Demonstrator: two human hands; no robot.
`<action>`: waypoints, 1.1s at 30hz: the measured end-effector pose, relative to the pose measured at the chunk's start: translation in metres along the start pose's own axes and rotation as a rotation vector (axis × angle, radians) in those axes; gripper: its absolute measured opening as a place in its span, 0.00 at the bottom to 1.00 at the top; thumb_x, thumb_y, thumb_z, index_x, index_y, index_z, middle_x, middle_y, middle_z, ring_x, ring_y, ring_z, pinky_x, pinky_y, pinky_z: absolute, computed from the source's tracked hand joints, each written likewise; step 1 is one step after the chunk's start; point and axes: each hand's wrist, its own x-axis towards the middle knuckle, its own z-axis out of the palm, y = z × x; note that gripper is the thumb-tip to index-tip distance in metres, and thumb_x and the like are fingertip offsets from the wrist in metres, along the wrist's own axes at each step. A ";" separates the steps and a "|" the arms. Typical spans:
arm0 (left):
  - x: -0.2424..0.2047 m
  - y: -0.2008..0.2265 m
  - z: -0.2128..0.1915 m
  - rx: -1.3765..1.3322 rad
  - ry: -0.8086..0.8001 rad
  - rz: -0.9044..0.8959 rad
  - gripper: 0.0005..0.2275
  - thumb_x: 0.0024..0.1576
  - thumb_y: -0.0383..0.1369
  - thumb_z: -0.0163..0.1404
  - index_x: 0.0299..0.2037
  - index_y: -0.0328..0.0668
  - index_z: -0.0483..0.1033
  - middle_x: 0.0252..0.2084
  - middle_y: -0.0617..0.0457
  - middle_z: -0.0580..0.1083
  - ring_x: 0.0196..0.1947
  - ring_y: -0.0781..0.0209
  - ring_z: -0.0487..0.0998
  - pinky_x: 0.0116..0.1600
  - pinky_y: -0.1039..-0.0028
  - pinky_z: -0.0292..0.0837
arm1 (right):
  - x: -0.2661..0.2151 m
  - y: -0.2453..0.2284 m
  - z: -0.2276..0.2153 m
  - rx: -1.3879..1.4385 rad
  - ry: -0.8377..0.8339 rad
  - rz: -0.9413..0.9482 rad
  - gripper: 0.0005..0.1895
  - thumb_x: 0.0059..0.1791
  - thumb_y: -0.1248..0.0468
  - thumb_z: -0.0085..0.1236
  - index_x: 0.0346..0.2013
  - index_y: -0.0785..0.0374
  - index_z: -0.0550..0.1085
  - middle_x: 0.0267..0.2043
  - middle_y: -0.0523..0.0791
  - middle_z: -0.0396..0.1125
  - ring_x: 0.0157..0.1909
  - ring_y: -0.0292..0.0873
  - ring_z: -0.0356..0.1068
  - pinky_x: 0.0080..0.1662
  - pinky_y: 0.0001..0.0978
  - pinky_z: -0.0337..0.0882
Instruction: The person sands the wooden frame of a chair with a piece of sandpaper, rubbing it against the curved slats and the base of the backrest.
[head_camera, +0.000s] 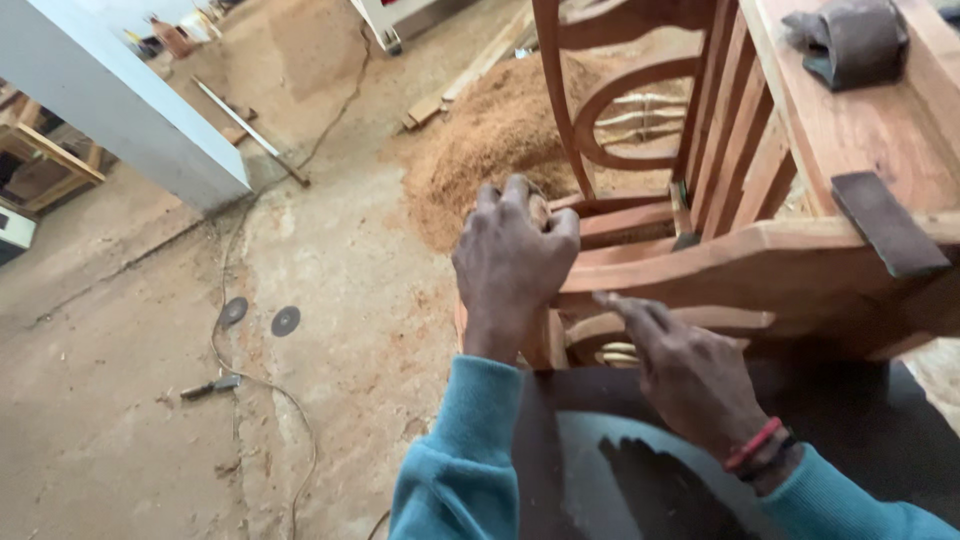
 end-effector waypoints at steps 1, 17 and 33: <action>-0.001 0.000 0.001 -0.002 0.002 -0.001 0.18 0.49 0.42 0.50 0.45 0.39 0.77 0.47 0.39 0.74 0.48 0.40 0.79 0.53 0.51 0.74 | 0.002 -0.002 0.003 0.041 0.036 0.042 0.31 0.47 0.70 0.53 0.66 0.53 0.69 0.58 0.43 0.71 0.37 0.47 0.77 0.38 0.39 0.76; -0.003 -0.001 -0.005 -0.008 -0.059 0.001 0.20 0.49 0.41 0.50 0.49 0.36 0.76 0.48 0.38 0.74 0.44 0.43 0.80 0.51 0.54 0.76 | 0.061 0.000 0.095 -0.118 0.091 -0.236 0.20 0.47 0.67 0.51 0.55 0.64 0.67 0.65 0.51 0.61 0.37 0.47 0.77 0.37 0.39 0.76; -0.006 0.004 -0.005 -0.012 -0.002 0.001 0.23 0.50 0.41 0.52 0.53 0.37 0.74 0.53 0.37 0.72 0.51 0.38 0.77 0.53 0.51 0.73 | 0.041 -0.034 0.068 -0.182 -0.034 -0.065 0.27 0.44 0.68 0.53 0.58 0.72 0.68 0.71 0.60 0.57 0.25 0.49 0.77 0.27 0.40 0.76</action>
